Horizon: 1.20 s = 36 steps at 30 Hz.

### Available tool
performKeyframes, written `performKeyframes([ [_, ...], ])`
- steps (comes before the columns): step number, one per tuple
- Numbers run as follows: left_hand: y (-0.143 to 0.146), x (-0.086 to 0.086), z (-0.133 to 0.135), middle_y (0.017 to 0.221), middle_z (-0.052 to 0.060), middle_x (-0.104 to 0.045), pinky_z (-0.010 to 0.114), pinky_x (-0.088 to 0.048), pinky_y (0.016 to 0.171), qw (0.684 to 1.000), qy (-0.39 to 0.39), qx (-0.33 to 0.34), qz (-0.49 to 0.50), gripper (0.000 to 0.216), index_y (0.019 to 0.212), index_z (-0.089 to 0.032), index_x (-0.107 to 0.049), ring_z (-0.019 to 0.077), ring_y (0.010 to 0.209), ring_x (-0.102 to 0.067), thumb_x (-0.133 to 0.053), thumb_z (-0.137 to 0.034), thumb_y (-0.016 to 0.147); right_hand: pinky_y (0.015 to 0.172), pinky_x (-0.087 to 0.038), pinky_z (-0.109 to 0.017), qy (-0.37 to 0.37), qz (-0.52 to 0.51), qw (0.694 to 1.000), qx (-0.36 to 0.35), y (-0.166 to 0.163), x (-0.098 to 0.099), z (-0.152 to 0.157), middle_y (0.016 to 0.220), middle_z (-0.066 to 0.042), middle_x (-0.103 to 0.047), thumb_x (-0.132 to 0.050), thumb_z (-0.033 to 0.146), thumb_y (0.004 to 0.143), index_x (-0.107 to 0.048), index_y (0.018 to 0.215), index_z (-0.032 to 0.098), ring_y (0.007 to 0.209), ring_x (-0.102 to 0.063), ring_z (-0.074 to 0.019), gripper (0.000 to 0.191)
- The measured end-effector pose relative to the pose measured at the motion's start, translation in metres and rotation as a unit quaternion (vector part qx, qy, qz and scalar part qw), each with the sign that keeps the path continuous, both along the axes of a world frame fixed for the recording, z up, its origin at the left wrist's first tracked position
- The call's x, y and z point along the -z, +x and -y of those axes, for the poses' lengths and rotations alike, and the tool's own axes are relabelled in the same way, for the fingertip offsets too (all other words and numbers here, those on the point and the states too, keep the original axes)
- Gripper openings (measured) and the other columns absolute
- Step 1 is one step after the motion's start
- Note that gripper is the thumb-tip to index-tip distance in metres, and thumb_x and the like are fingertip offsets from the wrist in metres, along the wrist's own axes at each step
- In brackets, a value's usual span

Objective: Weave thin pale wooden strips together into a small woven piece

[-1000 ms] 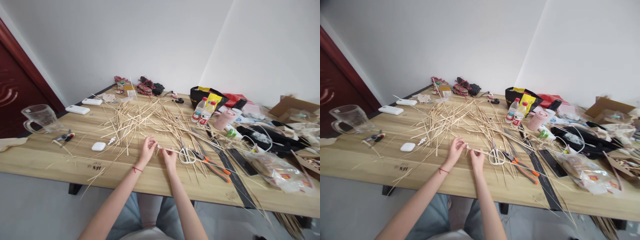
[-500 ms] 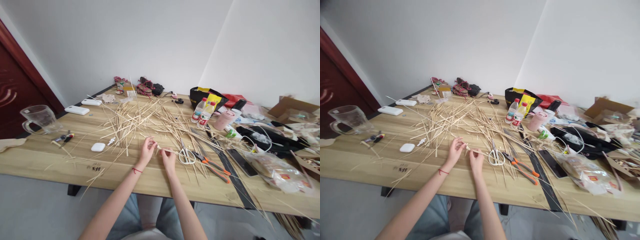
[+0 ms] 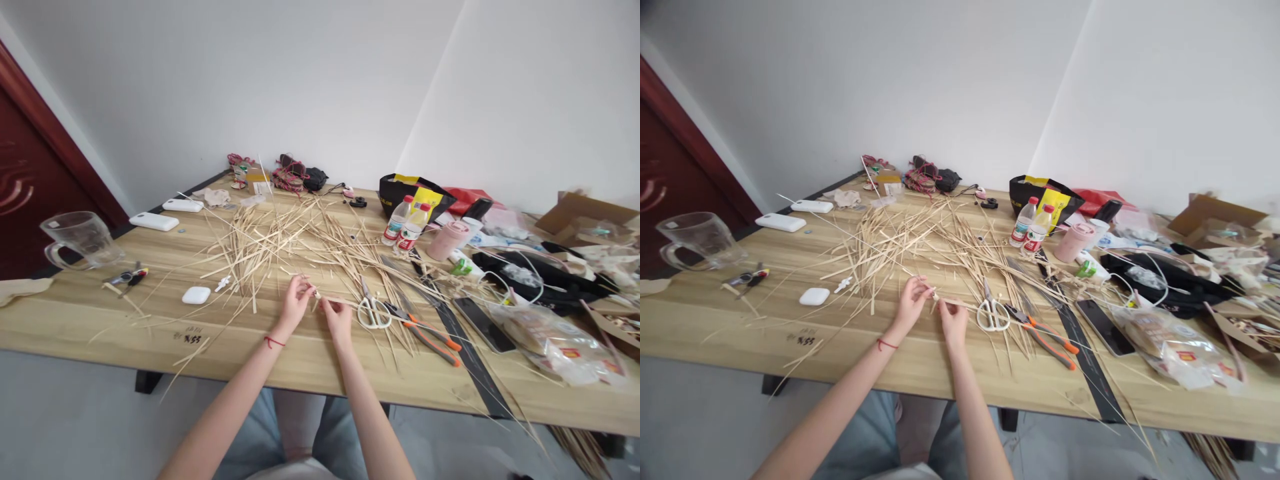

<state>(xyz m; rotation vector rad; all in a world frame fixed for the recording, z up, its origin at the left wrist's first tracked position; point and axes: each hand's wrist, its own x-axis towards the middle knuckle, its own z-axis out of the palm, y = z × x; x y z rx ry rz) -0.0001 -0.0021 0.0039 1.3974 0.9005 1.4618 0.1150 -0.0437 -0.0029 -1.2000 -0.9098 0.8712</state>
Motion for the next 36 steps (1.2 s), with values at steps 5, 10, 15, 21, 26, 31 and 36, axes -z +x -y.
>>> performKeyframes([
  [5,0.0015,-0.0012,0.0005,0.086,0.002,-0.059,0.031,-0.056,0.071,1.0,-0.013,-0.011,0.025,0.031,0.099,-0.02,-0.049,0.0155,0.078,-0.064,-0.066,-0.032,0.075,0.064,-0.053,-0.033,-0.009,-0.024,1.0,0.008,-0.0006,0.0047,-0.0033,0.072,-0.01,-0.072,-0.072,0.045,0.062,-0.068,0.077,0.012,0.066,-0.066,-0.0226,0.037],
  [10,0.0016,-0.0017,0.0004,0.087,0.002,-0.057,0.03,-0.057,0.069,0.999,-0.028,-0.012,0.034,0.033,0.095,-0.02,-0.048,0.0153,0.077,-0.065,-0.069,-0.032,0.073,0.062,-0.053,-0.032,-0.007,-0.017,1.0,0.014,-0.0004,0.0029,-0.0027,0.069,-0.011,-0.072,-0.073,0.045,0.061,-0.068,0.073,0.011,0.064,-0.066,-0.023,0.036],
  [15,0.0011,-0.0009,-0.0005,0.086,0.002,-0.058,0.031,-0.057,0.066,0.998,-0.04,-0.01,0.043,0.035,0.097,-0.02,-0.047,0.0164,0.077,-0.065,-0.068,-0.033,0.073,0.061,-0.053,-0.031,-0.019,-0.022,0.999,0.024,-0.0004,0.0006,-0.0013,0.068,-0.011,-0.071,-0.073,0.044,0.061,-0.067,0.07,0.012,0.062,-0.067,-0.0221,0.034],
  [21,-0.0002,0.0016,-0.0026,0.084,0.001,-0.058,0.031,-0.058,0.065,0.998,-0.047,-0.008,0.043,0.037,0.097,-0.02,-0.046,0.0157,0.074,-0.066,-0.068,-0.034,0.072,0.061,-0.055,-0.031,-0.007,-0.039,0.999,0.034,-0.0005,0.0006,-0.0019,0.069,-0.01,-0.071,-0.072,0.044,0.061,-0.066,0.072,0.012,0.061,-0.067,-0.0208,0.034],
  [26,0.0003,0.0024,-0.004,0.083,0.0,-0.058,0.032,-0.058,0.064,0.996,-0.066,0.008,0.062,0.039,0.096,-0.02,-0.044,0.0159,0.073,-0.066,-0.07,-0.034,0.071,0.047,-0.051,-0.027,-0.024,-0.038,0.999,0.022,0.0009,0.0017,-0.0026,0.068,-0.009,-0.071,-0.073,0.044,0.06,-0.065,0.073,0.013,0.05,-0.064,-0.0188,0.035],
  [31,0.0011,0.0024,-0.0039,0.085,0.002,-0.061,0.033,-0.058,0.066,0.994,-0.079,0.026,0.067,0.039,0.094,-0.021,-0.041,0.0179,0.079,-0.067,-0.07,-0.035,0.071,0.047,-0.052,-0.028,-0.031,-0.038,0.999,0.019,0.0026,0.0051,-0.0037,0.066,-0.009,-0.071,-0.074,0.042,0.061,-0.065,0.075,0.012,0.051,-0.066,-0.0207,0.034],
  [36,0.0009,0.0049,-0.0046,0.085,0.005,-0.067,0.038,-0.056,0.074,0.992,-0.086,0.073,0.054,0.037,0.095,-0.021,-0.041,0.021,0.087,-0.068,-0.068,-0.035,0.074,0.052,-0.054,-0.031,-0.038,-0.052,0.998,0.021,0.0043,0.0064,-0.0037,0.065,-0.009,-0.071,-0.074,0.041,0.061,-0.066,0.075,0.011,0.053,-0.066,-0.0214,0.034],
])
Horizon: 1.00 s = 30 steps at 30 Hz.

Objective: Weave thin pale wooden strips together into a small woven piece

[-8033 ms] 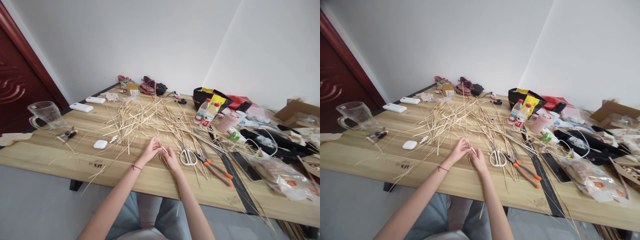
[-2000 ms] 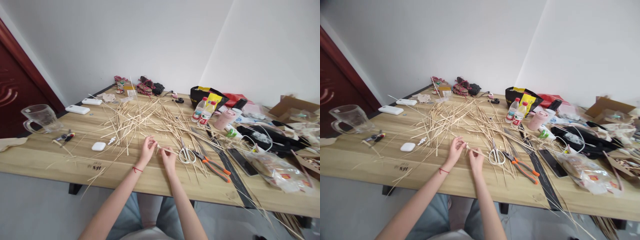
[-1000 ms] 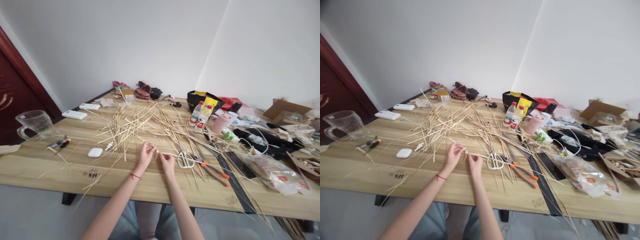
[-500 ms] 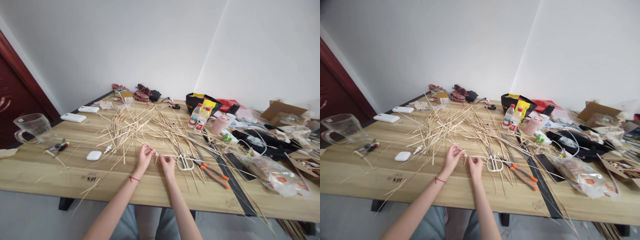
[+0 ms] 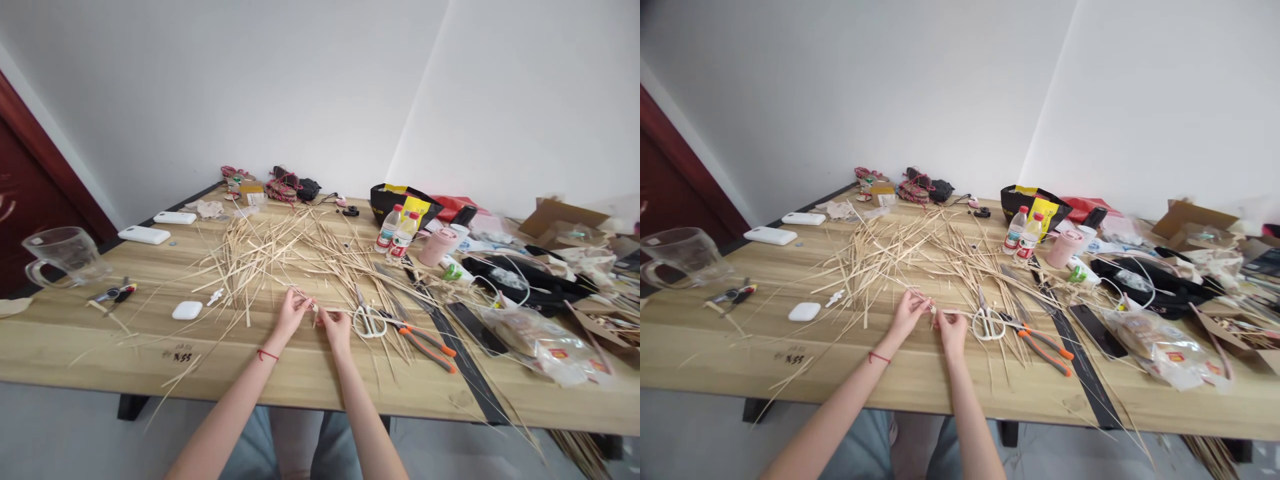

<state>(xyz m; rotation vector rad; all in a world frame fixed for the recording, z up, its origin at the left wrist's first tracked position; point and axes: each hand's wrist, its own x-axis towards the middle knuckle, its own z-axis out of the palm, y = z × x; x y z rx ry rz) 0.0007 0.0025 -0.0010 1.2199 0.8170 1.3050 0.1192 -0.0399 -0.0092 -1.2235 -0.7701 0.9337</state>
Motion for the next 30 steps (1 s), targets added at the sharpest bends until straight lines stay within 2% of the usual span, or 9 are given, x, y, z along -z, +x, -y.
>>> performKeyframes([
  [8,-0.005,-0.002,-0.002,0.09,0.008,-0.071,0.041,-0.05,0.089,0.996,-0.014,0.081,-0.042,0.046,0.104,-0.017,-0.047,0.0215,0.093,-0.067,-0.074,-0.022,0.066,0.051,-0.055,-0.03,-0.013,-0.029,0.999,0.003,0.004,-0.004,0.0,0.06,-0.01,-0.07,-0.077,0.046,0.056,-0.068,0.071,0.009,0.051,-0.066,-0.0208,0.041],
  [14,-0.007,0.0,-0.006,0.085,0.007,-0.071,0.04,-0.05,0.089,0.995,-0.037,0.076,-0.046,0.045,0.1,-0.015,-0.05,0.0209,0.088,-0.067,-0.075,-0.019,0.063,0.049,-0.054,-0.029,-0.025,-0.044,0.999,-0.016,0.004,-0.005,0.0,0.061,-0.009,-0.07,-0.076,0.047,0.055,-0.068,0.074,0.008,0.05,-0.065,-0.0194,0.044],
  [22,-0.009,0.0,-0.006,0.088,0.007,-0.07,0.039,-0.05,0.089,0.995,-0.044,0.079,-0.049,0.043,0.101,-0.015,-0.052,0.02,0.09,-0.067,-0.074,-0.022,0.066,0.057,-0.056,-0.032,-0.008,-0.037,0.998,-0.046,0.006,0.001,-0.002,0.066,-0.01,-0.071,-0.076,0.049,0.056,-0.069,0.076,0.009,0.056,-0.066,-0.0206,0.045],
  [30,-0.011,0.007,-0.009,0.083,0.005,-0.067,0.033,-0.055,0.077,0.994,-0.07,0.063,-0.05,0.038,0.099,-0.015,-0.053,0.0189,0.084,-0.067,-0.072,-0.024,0.068,0.06,-0.056,-0.034,0.006,-0.017,0.996,-0.089,0.005,0.002,-0.001,0.072,-0.011,-0.072,-0.075,0.05,0.059,-0.069,0.078,0.009,0.058,-0.066,-0.0204,0.045],
])
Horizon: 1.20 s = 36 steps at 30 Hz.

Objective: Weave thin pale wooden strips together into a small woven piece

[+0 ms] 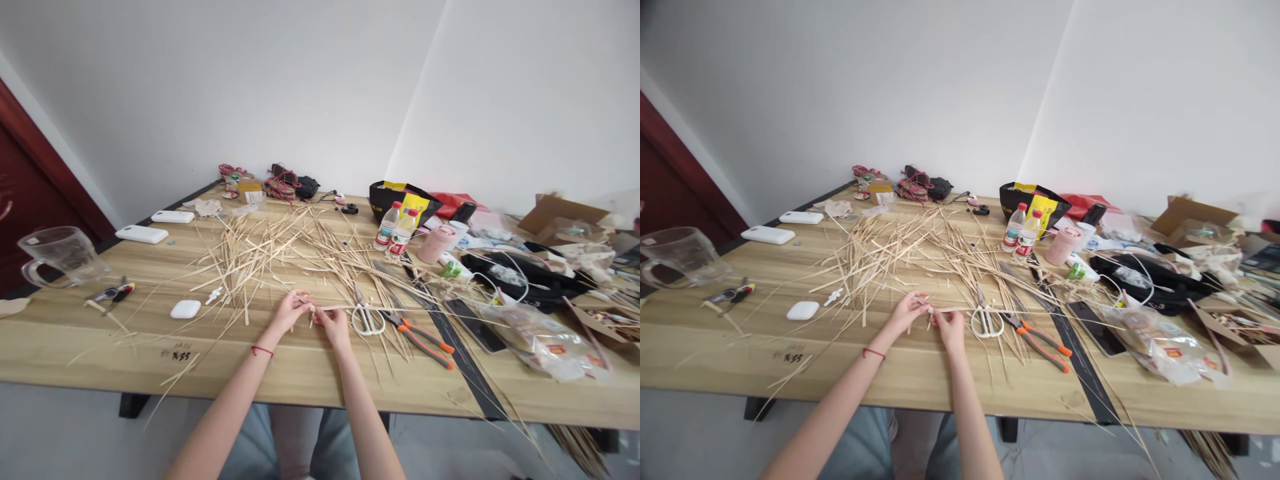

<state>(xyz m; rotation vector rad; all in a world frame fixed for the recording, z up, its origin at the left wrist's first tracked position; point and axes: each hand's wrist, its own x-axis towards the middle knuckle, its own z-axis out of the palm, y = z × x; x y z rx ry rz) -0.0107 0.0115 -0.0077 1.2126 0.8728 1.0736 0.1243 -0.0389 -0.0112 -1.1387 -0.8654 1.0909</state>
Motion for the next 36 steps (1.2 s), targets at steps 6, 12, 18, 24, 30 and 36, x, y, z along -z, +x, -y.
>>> performKeyframes([
  [6,0.0,0.0,-0.001,0.08,0.004,-0.065,0.031,-0.057,0.069,1.0,-0.009,-0.002,0.006,0.035,0.096,-0.015,-0.053,0.0173,0.078,-0.067,-0.072,-0.024,0.067,0.061,-0.057,-0.034,-0.001,0.013,1.0,-0.005,-0.001,-0.003,0.002,0.07,-0.011,-0.072,-0.075,0.05,0.059,-0.069,0.079,0.01,0.059,-0.068,-0.0221,0.045],
  [12,-0.001,-0.008,0.003,0.09,0.006,-0.067,0.03,-0.055,0.078,0.999,0.022,0.031,-0.032,0.041,0.099,-0.015,-0.054,0.0166,0.086,-0.066,-0.075,-0.017,0.064,0.059,-0.057,-0.033,-0.013,0.011,1.0,0.02,0.0,0.0,0.0,0.068,-0.011,-0.072,-0.074,0.05,0.059,-0.069,0.078,0.009,0.058,-0.068,-0.0224,0.045],
  [18,-0.002,-0.005,0.001,0.086,0.005,-0.066,0.03,-0.057,0.07,0.999,-0.001,0.035,-0.005,0.041,0.096,-0.015,-0.055,0.0171,0.08,-0.066,-0.077,-0.022,0.062,0.06,-0.057,-0.034,-0.012,0.009,1.0,0.012,-0.001,-0.001,0.0,0.069,-0.012,-0.072,-0.073,0.05,0.06,-0.067,0.078,0.009,0.058,-0.068,-0.0226,0.044],
  [24,0.0,0.002,-0.002,0.079,0.004,-0.065,0.031,-0.057,0.064,1.0,-0.009,0.007,0.02,0.038,0.09,-0.014,-0.053,0.0163,0.07,-0.066,-0.076,-0.029,0.063,0.065,-0.055,-0.033,0.011,0.058,0.998,0.009,0.0,0.002,-0.001,0.078,-0.012,-0.073,-0.072,0.039,0.062,-0.065,0.082,0.012,0.069,-0.069,-0.0242,0.034],
  [30,0.0,0.004,-0.002,0.077,0.003,-0.065,0.034,-0.058,0.064,1.0,-0.007,0.001,0.022,0.037,0.088,-0.015,-0.052,0.016,0.066,-0.065,-0.075,-0.031,0.064,0.068,-0.055,-0.035,0.015,0.055,0.998,-0.001,0.0,0.001,-0.002,0.077,-0.01,-0.073,-0.067,0.04,0.066,-0.066,0.08,0.013,0.069,-0.069,-0.0234,0.03],
  [36,0.0,0.004,-0.003,0.078,0.003,-0.066,0.032,-0.058,0.063,1.0,-0.006,0.005,0.011,0.036,0.087,-0.015,-0.053,0.017,0.071,-0.066,-0.076,-0.03,0.064,0.062,-0.055,-0.033,0.017,-0.013,1.0,0.006,-0.001,-0.007,0.002,0.073,-0.007,-0.071,-0.072,0.046,0.062,-0.066,0.086,0.015,0.06,-0.067,-0.0194,0.039],
])
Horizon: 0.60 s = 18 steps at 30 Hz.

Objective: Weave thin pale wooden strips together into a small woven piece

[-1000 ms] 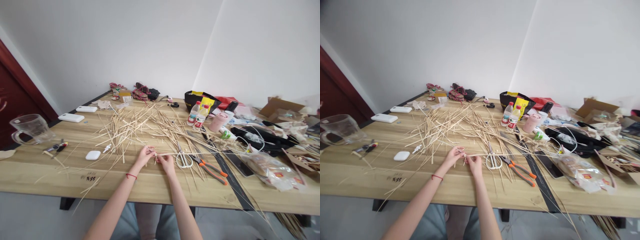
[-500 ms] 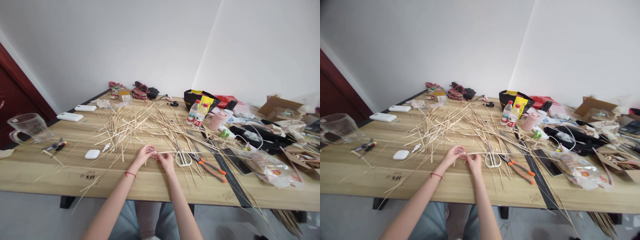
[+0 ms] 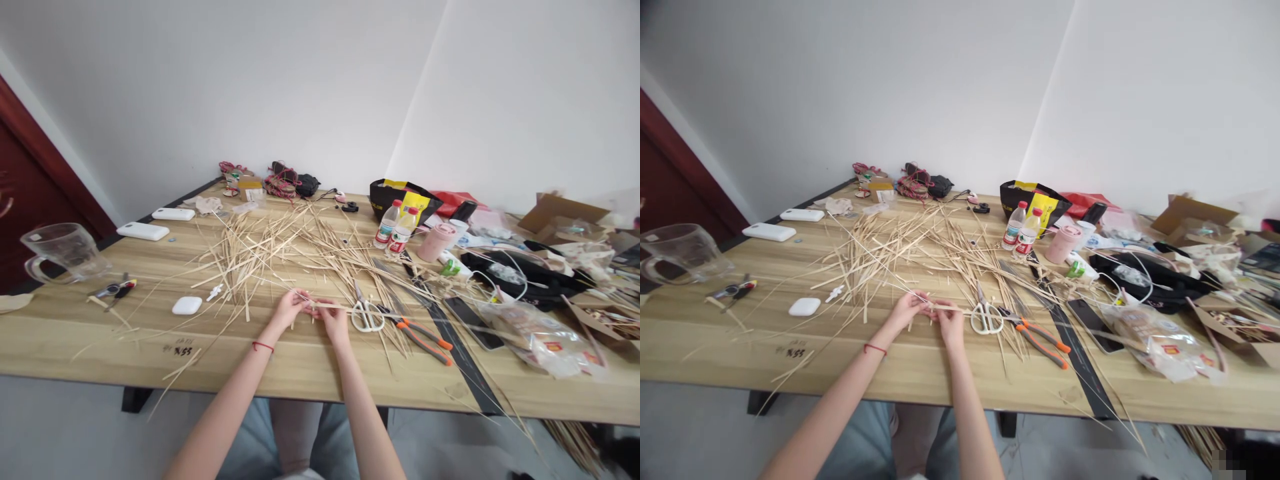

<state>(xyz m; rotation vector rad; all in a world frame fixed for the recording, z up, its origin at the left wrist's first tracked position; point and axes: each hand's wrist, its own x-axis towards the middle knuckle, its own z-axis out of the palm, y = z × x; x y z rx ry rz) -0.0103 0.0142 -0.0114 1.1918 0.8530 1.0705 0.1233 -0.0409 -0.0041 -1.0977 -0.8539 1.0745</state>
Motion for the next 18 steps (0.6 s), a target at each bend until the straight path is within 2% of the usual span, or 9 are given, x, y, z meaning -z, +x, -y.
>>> performKeyframes([
  [9,0.0013,-0.0029,0.0016,0.079,0.003,-0.065,0.031,-0.057,0.065,1.0,0.001,0.008,0.008,0.033,0.087,-0.014,-0.054,0.0161,0.072,-0.066,-0.075,-0.027,0.065,0.052,-0.053,-0.03,-0.03,-0.039,0.999,0.005,-0.0014,-0.0044,-0.0016,0.062,-0.006,-0.069,-0.082,0.043,0.048,-0.067,0.073,0.013,0.05,-0.063,-0.017,0.041],
  [18,0.0021,-0.0052,0.0025,0.08,0.003,-0.066,0.031,-0.056,0.069,1.0,0.001,0.011,0.004,0.033,0.087,-0.015,-0.054,0.017,0.076,-0.066,-0.075,-0.027,0.065,0.04,-0.046,-0.024,-0.034,-0.006,0.999,-0.01,0.0003,-0.0076,0.0021,0.063,-0.007,-0.07,-0.08,0.051,0.051,-0.067,0.081,0.012,0.042,-0.058,-0.0139,0.051],
])
